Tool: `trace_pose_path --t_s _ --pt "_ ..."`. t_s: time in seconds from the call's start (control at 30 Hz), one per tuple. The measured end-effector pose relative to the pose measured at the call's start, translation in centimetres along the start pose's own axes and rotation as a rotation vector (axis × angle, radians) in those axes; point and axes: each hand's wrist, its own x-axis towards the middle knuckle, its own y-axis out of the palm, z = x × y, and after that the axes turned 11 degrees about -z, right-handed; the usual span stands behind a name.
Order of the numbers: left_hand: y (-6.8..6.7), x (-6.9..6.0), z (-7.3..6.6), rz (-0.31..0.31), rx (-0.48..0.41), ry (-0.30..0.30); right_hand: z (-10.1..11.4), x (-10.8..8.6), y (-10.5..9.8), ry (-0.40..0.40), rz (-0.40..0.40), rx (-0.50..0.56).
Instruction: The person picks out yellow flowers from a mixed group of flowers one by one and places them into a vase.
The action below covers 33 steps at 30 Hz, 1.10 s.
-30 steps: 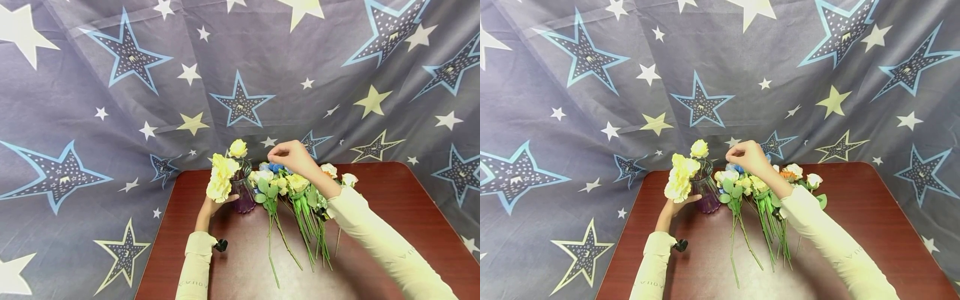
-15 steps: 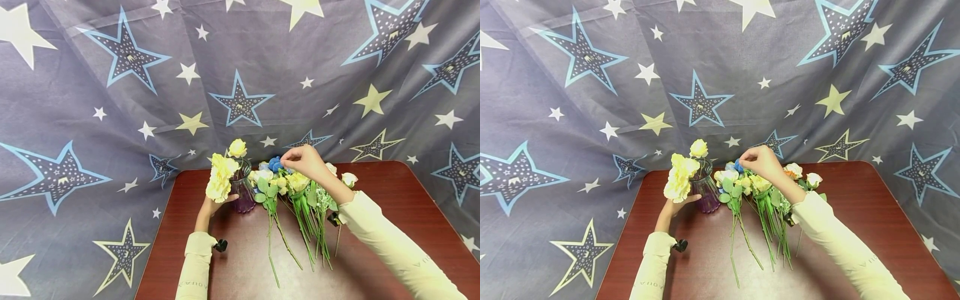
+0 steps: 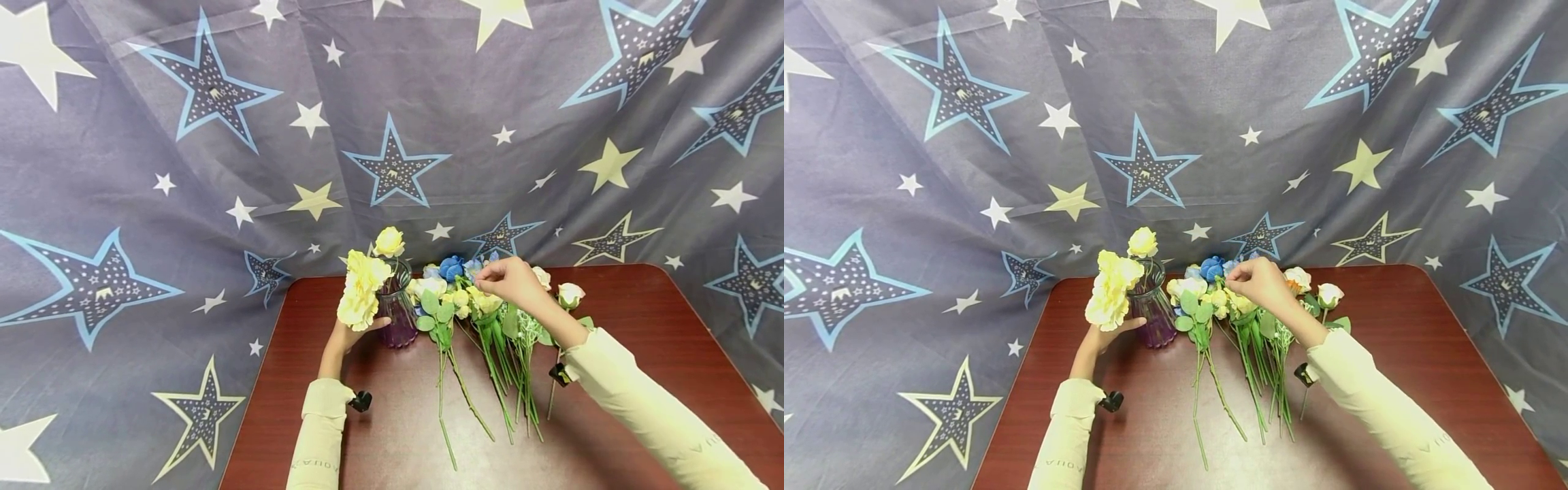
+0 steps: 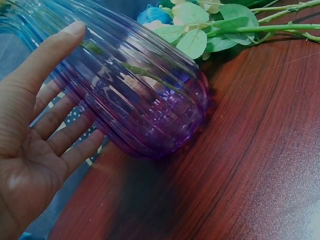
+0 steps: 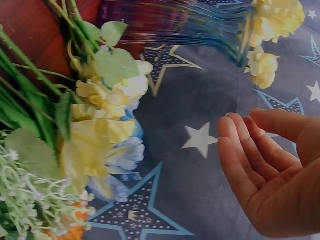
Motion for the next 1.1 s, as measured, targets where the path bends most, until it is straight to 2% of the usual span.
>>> trace_pose_path --t_s 0.17,0.37,0.6,0.67,0.9,1.1 --pt "-0.1 0.0 -0.2 0.002 -0.008 -0.026 -1.2 -0.5 0.5 0.01 0.01 -0.023" --pt "0.0 -0.1 -0.5 -0.002 0.02 -0.001 -2.4 -1.4 1.3 -0.001 0.023 -0.096" --pt "-0.4 -0.6 -3.4 0.026 -0.027 0.023 -4.2 -2.2 2.5 0.079 0.091 -0.1" --pt "-0.4 -0.6 -3.5 0.024 -0.035 0.025 -4.7 -2.4 2.8 0.095 0.09 -0.114" --pt "-0.2 -0.6 -3.4 0.011 0.008 0.046 -6.3 -3.4 3.8 0.047 0.068 -0.168" --pt "-0.4 -0.6 -3.4 0.025 0.006 0.006 -7.3 -4.3 4.5 0.11 0.076 -0.214"
